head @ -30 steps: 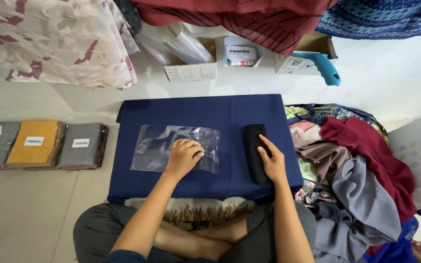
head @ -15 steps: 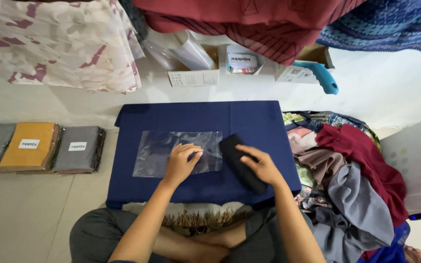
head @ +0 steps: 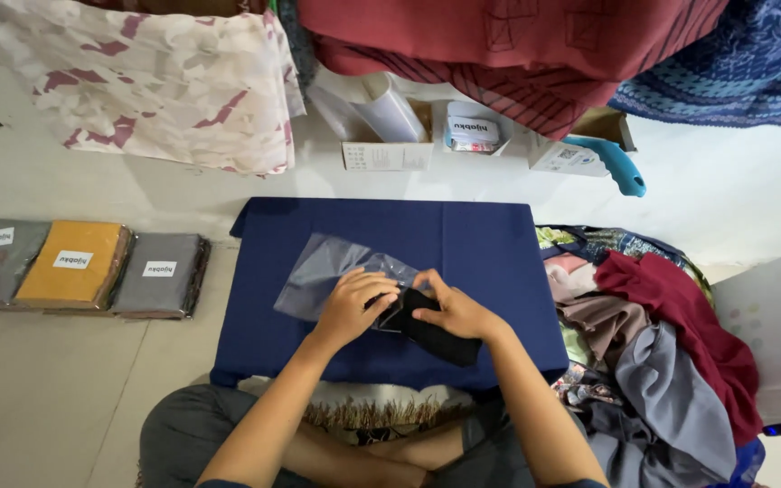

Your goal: The person uses a lint roller to clean a black garment, folds the item, places it into a clear plastic bag, seals the bag with a small white label, and then repeats the process with a brown piece of fabric.

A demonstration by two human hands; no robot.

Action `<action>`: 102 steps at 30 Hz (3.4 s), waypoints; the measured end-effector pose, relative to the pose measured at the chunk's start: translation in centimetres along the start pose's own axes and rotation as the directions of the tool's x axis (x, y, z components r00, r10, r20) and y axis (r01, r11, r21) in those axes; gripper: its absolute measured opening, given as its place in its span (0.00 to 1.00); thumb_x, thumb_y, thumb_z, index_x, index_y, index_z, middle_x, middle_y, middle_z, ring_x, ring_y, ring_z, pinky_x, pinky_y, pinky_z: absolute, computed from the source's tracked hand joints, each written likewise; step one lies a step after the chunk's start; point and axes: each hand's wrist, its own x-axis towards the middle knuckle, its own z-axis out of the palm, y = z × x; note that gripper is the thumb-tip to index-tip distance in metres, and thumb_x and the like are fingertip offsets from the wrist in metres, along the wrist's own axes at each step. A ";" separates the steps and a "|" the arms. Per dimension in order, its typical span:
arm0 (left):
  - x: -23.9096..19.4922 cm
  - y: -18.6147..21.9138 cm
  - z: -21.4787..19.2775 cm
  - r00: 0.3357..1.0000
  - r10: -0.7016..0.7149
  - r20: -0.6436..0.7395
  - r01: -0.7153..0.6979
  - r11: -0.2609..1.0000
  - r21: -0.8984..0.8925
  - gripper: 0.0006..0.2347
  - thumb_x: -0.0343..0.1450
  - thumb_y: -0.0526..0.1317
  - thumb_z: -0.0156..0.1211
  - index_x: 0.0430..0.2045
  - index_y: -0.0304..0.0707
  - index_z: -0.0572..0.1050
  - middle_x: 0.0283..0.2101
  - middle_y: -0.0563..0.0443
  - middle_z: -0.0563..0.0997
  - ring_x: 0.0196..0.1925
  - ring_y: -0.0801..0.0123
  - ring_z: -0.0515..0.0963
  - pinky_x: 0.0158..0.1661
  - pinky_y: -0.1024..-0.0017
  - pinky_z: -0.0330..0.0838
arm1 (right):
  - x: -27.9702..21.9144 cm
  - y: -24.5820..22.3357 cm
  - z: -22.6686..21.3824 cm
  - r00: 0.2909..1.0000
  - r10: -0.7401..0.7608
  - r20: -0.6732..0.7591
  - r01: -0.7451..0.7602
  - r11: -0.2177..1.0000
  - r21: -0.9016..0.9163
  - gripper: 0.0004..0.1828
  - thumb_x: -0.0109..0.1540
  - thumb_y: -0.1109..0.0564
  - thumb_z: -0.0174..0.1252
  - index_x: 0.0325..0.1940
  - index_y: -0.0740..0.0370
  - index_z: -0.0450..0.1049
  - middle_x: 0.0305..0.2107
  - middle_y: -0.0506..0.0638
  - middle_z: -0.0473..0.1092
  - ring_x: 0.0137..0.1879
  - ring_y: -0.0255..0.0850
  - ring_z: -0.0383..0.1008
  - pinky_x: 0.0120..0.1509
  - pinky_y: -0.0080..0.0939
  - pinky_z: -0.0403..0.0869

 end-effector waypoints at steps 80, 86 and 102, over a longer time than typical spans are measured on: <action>-2.6 -2.4 1.0 0.994 -0.073 -0.078 0.087 0.978 0.191 0.11 0.76 0.48 0.53 0.48 0.52 0.78 0.49 0.60 0.80 0.57 0.62 0.78 0.55 0.64 0.70 | 0.3 5.7 6.7 0.883 -0.470 -0.008 0.264 0.510 -0.818 0.32 0.71 0.34 0.37 0.73 0.49 0.64 0.69 0.54 0.61 0.76 0.54 0.56 0.78 0.64 0.51; -0.2 -6.3 3.7 0.901 0.256 0.351 -0.356 0.899 0.257 0.18 0.77 0.52 0.48 0.59 0.49 0.74 0.61 0.50 0.77 0.68 0.48 0.71 0.61 0.51 0.68 | -0.4 5.5 7.5 0.880 -0.474 -0.018 0.250 0.496 -0.831 0.37 0.68 0.28 0.40 0.73 0.50 0.64 0.71 0.62 0.57 0.78 0.60 0.51 0.78 0.70 0.46; -0.8 -6.3 3.2 0.818 0.192 0.542 -0.384 0.884 0.265 0.30 0.76 0.64 0.37 0.69 0.47 0.63 0.69 0.48 0.69 0.73 0.46 0.61 0.69 0.50 0.55 | 1.9 6.3 6.7 0.806 -0.591 0.028 0.393 0.500 -0.772 0.30 0.68 0.31 0.43 0.62 0.50 0.73 0.66 0.60 0.64 0.76 0.56 0.57 0.78 0.68 0.51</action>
